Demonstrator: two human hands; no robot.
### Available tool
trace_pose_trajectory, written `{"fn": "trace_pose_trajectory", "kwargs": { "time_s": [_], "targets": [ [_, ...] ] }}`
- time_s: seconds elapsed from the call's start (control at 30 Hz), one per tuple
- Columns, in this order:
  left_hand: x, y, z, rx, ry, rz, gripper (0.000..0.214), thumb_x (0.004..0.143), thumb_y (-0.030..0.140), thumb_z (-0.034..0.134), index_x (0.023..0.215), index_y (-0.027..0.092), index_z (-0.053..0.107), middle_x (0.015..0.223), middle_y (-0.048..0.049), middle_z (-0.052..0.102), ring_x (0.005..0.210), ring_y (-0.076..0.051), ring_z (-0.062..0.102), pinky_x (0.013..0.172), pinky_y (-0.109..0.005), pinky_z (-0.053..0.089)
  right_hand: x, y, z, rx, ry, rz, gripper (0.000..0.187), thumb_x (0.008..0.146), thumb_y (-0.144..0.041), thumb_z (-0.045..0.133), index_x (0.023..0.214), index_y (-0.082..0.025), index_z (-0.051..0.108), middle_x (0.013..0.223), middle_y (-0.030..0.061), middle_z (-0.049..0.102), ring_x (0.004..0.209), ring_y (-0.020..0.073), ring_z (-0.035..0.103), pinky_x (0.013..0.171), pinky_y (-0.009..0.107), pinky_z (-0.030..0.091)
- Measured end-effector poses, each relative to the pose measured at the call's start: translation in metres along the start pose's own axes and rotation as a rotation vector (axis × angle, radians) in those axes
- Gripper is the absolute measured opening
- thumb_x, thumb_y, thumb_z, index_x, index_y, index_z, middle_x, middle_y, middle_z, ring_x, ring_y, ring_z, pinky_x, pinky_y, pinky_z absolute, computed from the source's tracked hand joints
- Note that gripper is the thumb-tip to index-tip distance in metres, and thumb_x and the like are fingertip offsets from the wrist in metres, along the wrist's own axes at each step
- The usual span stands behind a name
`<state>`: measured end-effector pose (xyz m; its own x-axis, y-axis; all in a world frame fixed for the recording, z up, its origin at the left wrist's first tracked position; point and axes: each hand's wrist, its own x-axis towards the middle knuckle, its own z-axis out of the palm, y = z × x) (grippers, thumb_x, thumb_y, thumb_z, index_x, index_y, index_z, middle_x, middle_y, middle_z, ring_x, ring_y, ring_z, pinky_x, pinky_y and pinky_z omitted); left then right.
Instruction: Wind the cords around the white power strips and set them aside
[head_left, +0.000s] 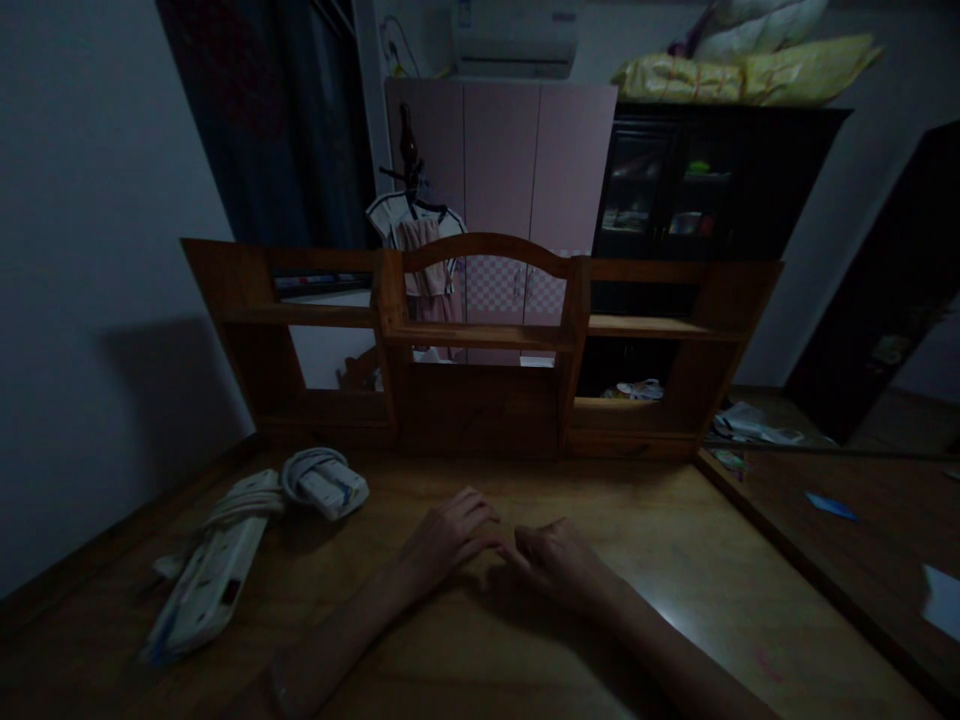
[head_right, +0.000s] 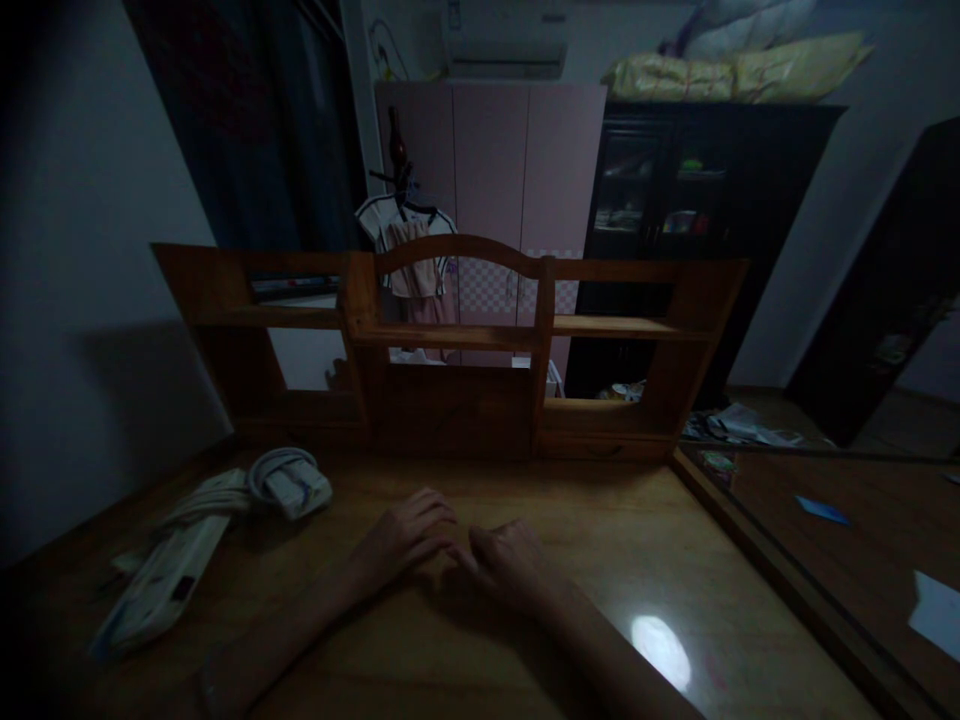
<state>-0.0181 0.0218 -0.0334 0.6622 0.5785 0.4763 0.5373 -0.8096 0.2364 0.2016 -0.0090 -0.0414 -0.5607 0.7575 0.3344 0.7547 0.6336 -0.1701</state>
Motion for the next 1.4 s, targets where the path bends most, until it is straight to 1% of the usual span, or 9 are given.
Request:
{"fn": "trace_pose_trajectory", "kwargs": {
  "time_s": [0.13,0.27,0.37,0.53,0.7,0.9,1.17,1.4],
  "targets": [
    [0.000,0.000,-0.004,-0.017,-0.008,-0.007,0.032,0.087,0.045,0.053,0.104,0.019,0.060,0.101,-0.0057,0.059,0.098,-0.020,0.052,0.084,-0.032,0.045,-0.001,-0.002,-0.005,0.037,-0.044,-0.008,0.046,0.097,-0.049,0.033,0.080,-0.017,0.060,0.066,0.0038,0.065,0.055,0.0122,0.056,0.055,0.024,0.026],
    [0.000,0.000,-0.004,-0.042,-0.013,-0.021,0.032,0.086,0.046,0.056,0.105,0.020,0.061,0.103,-0.0056,0.059,0.100,-0.020,0.052,0.084,-0.031,0.045,-0.001,-0.001,-0.005,0.015,-0.076,-0.004,0.052,0.097,-0.052,0.032,0.074,-0.016,0.061,0.062,0.0041,0.063,0.054,0.0120,0.054,0.054,0.025,0.025],
    [0.000,-0.001,-0.003,-0.050,-0.005,-0.017,0.033,0.085,0.046,0.056,0.105,0.020,0.061,0.104,-0.0063,0.058,0.101,-0.021,0.052,0.084,-0.033,0.045,-0.001,0.000,-0.005,0.000,-0.079,-0.016,0.055,0.098,-0.052,0.029,0.073,-0.016,0.063,0.062,0.0048,0.064,0.053,0.0120,0.054,0.054,0.026,0.024],
    [0.000,0.000,-0.003,-0.056,-0.006,-0.016,0.031,0.085,0.044,0.057,0.104,0.020,0.062,0.104,-0.0070,0.058,0.101,-0.021,0.052,0.084,-0.034,0.046,-0.001,-0.001,-0.007,-0.004,-0.108,-0.018,0.058,0.098,-0.053,0.027,0.073,-0.016,0.064,0.063,0.0064,0.066,0.053,0.0126,0.055,0.055,0.026,0.024],
    [-0.002,-0.003,0.000,-0.049,-0.022,-0.014,0.027,0.085,0.042,0.058,0.101,0.020,0.063,0.106,-0.0072,0.057,0.102,-0.021,0.052,0.083,-0.034,0.047,-0.002,-0.002,-0.008,-0.010,-0.128,-0.017,0.059,0.098,-0.053,0.026,0.072,-0.016,0.064,0.064,0.0068,0.066,0.054,0.0127,0.055,0.054,0.026,0.023],
    [-0.003,-0.007,0.006,-0.028,-0.047,-0.033,0.023,0.086,0.039,0.058,0.098,0.021,0.063,0.111,-0.0069,0.055,0.103,-0.021,0.052,0.084,-0.034,0.047,-0.002,-0.002,-0.008,-0.026,-0.125,-0.019,0.058,0.098,-0.052,0.026,0.073,-0.017,0.064,0.064,0.0063,0.066,0.056,0.0130,0.056,0.055,0.026,0.023],
    [-0.003,-0.005,0.004,-0.041,-0.061,-0.036,0.022,0.087,0.038,0.057,0.097,0.020,0.064,0.112,-0.0070,0.054,0.102,-0.020,0.052,0.085,-0.034,0.046,-0.002,-0.003,-0.010,-0.018,-0.130,-0.007,0.060,0.098,-0.054,0.025,0.072,-0.017,0.064,0.064,0.0064,0.066,0.055,0.0131,0.055,0.055,0.026,0.024],
    [-0.003,-0.011,0.011,-0.028,-0.081,-0.030,0.019,0.087,0.036,0.057,0.094,0.020,0.063,0.113,-0.0060,0.054,0.103,-0.020,0.052,0.085,-0.034,0.046,-0.002,-0.001,-0.009,-0.015,-0.140,-0.012,0.058,0.098,-0.052,0.026,0.074,-0.016,0.065,0.066,0.0065,0.066,0.056,0.0136,0.056,0.056,0.027,0.025]
  ]
}}
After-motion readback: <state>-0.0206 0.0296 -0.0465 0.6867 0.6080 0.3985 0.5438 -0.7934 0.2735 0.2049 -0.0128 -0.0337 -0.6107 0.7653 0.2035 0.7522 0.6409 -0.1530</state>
